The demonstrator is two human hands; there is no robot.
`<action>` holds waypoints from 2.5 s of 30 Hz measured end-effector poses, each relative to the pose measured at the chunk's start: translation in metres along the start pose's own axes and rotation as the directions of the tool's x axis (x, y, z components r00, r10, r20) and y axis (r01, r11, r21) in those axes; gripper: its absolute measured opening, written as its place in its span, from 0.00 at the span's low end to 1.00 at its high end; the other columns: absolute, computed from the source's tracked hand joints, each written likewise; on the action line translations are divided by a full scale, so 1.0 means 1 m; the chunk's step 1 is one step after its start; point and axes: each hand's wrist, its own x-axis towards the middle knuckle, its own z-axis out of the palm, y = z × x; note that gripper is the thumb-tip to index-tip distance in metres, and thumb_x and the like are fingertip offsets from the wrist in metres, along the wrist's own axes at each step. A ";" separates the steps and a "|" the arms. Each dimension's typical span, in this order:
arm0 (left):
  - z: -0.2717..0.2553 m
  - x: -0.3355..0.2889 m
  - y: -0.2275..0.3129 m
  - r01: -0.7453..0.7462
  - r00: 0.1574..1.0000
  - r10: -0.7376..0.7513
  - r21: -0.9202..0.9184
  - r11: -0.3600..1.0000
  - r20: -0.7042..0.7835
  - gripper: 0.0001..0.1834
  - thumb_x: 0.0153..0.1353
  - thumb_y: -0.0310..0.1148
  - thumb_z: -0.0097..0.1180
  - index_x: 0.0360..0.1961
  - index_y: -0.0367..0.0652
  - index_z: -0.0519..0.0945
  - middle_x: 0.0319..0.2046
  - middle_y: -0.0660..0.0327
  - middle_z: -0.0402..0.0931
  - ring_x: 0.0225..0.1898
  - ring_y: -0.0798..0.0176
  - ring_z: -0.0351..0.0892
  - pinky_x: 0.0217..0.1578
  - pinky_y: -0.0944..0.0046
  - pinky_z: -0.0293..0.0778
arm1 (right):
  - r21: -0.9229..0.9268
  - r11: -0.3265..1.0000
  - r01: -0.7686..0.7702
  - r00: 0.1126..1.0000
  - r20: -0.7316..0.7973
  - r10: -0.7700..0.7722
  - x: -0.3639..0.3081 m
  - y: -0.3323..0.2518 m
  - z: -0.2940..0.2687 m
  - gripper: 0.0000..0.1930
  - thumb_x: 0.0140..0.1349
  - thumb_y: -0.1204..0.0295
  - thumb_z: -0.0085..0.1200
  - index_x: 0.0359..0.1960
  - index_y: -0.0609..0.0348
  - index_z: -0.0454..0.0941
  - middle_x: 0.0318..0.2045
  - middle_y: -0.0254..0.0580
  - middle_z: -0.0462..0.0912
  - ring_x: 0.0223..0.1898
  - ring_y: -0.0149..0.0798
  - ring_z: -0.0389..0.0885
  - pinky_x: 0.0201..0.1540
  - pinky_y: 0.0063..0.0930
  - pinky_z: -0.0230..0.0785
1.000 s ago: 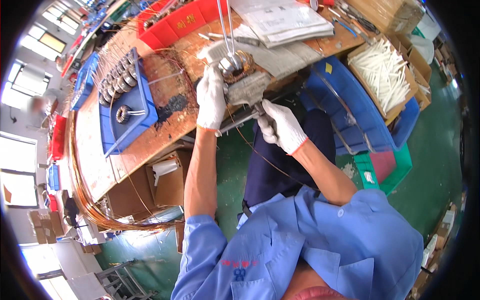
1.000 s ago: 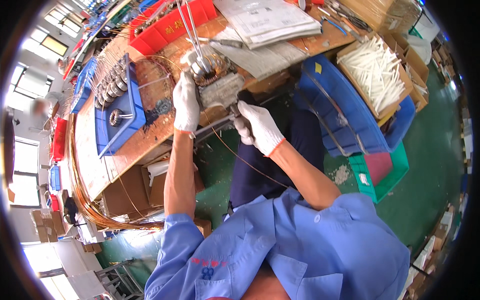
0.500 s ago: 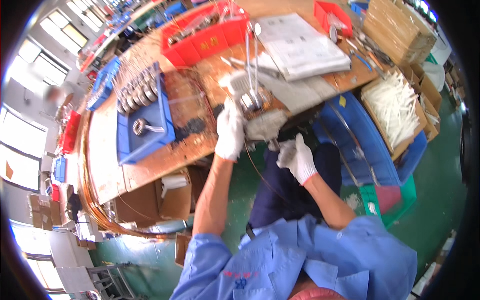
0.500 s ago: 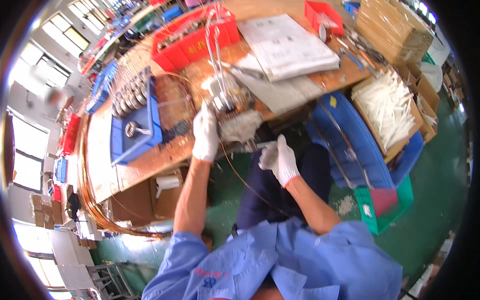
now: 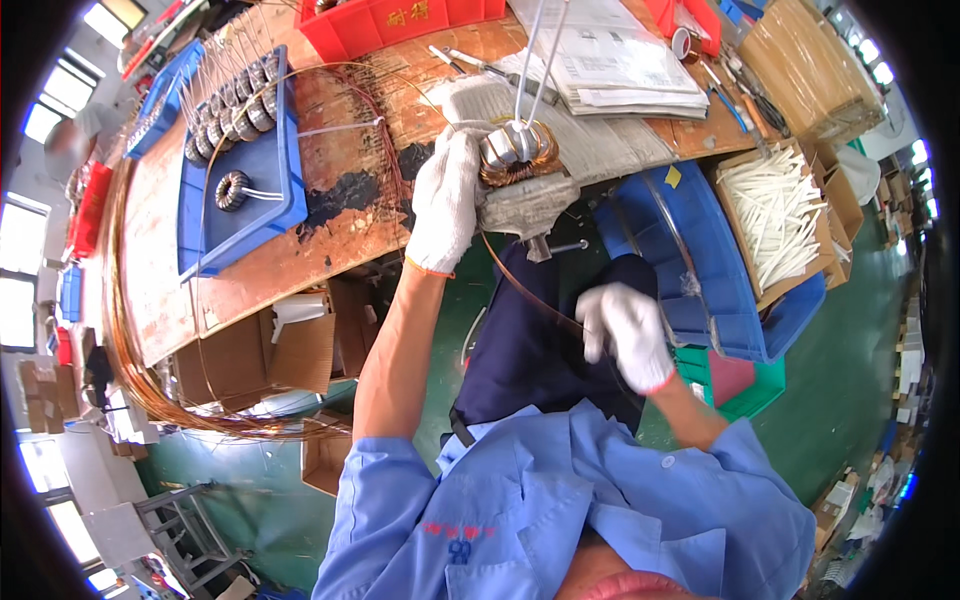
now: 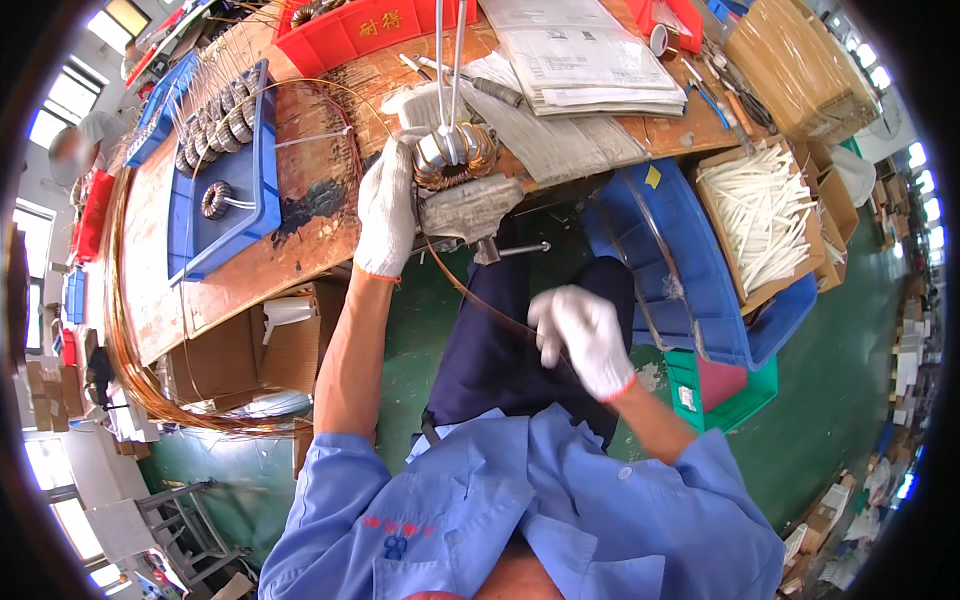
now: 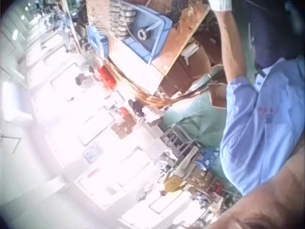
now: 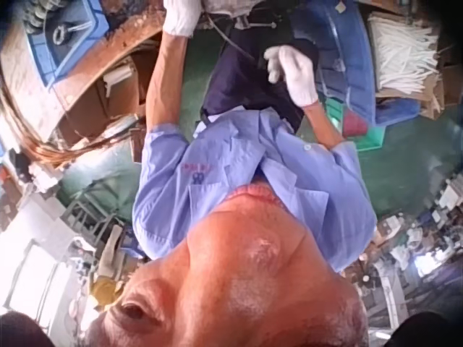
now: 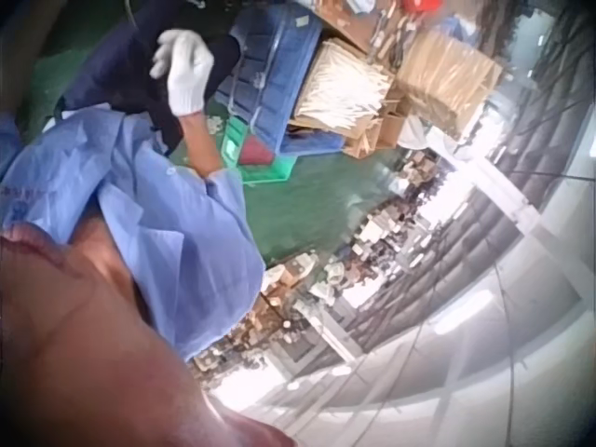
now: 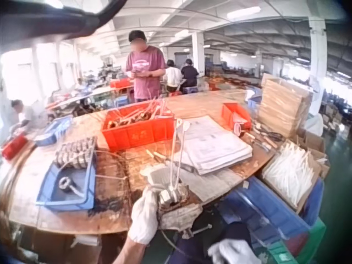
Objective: Manually winding copper wire onto a toroidal core and using tools to secure and trim it.
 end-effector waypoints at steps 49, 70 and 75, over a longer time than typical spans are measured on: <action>0.018 0.165 -0.015 -0.253 0.911 0.368 0.451 0.856 -0.187 0.16 0.73 0.39 0.48 0.41 0.35 0.80 0.37 0.34 0.83 0.42 0.30 0.84 0.46 0.41 0.79 | -0.729 0.682 0.054 0.996 -0.013 -0.093 0.049 -0.104 0.035 0.14 0.71 0.69 0.62 0.52 0.60 0.75 0.32 0.43 0.85 0.28 0.34 0.82 0.35 0.33 0.76; 0.047 -0.101 -0.010 0.433 0.839 -0.543 -0.619 0.655 0.013 0.34 0.79 0.60 0.44 0.18 0.51 0.59 0.12 0.71 0.51 0.10 0.73 0.48 0.10 0.68 0.43 | -0.827 0.557 0.072 0.996 0.026 -0.090 -0.049 -0.091 0.048 0.13 0.72 0.72 0.57 0.54 0.60 0.73 0.37 0.59 0.86 0.40 0.63 0.87 0.40 0.47 0.79; 0.045 -0.102 -0.012 0.432 0.845 -0.534 -0.605 0.668 0.014 0.34 0.80 0.61 0.42 0.18 0.52 0.59 0.12 0.72 0.51 0.10 0.74 0.47 0.10 0.68 0.43 | -0.755 0.626 -0.195 0.967 -0.042 0.251 -0.164 -0.088 0.004 0.10 0.68 0.77 0.60 0.48 0.61 0.78 0.32 0.51 0.86 0.34 0.55 0.89 0.38 0.41 0.80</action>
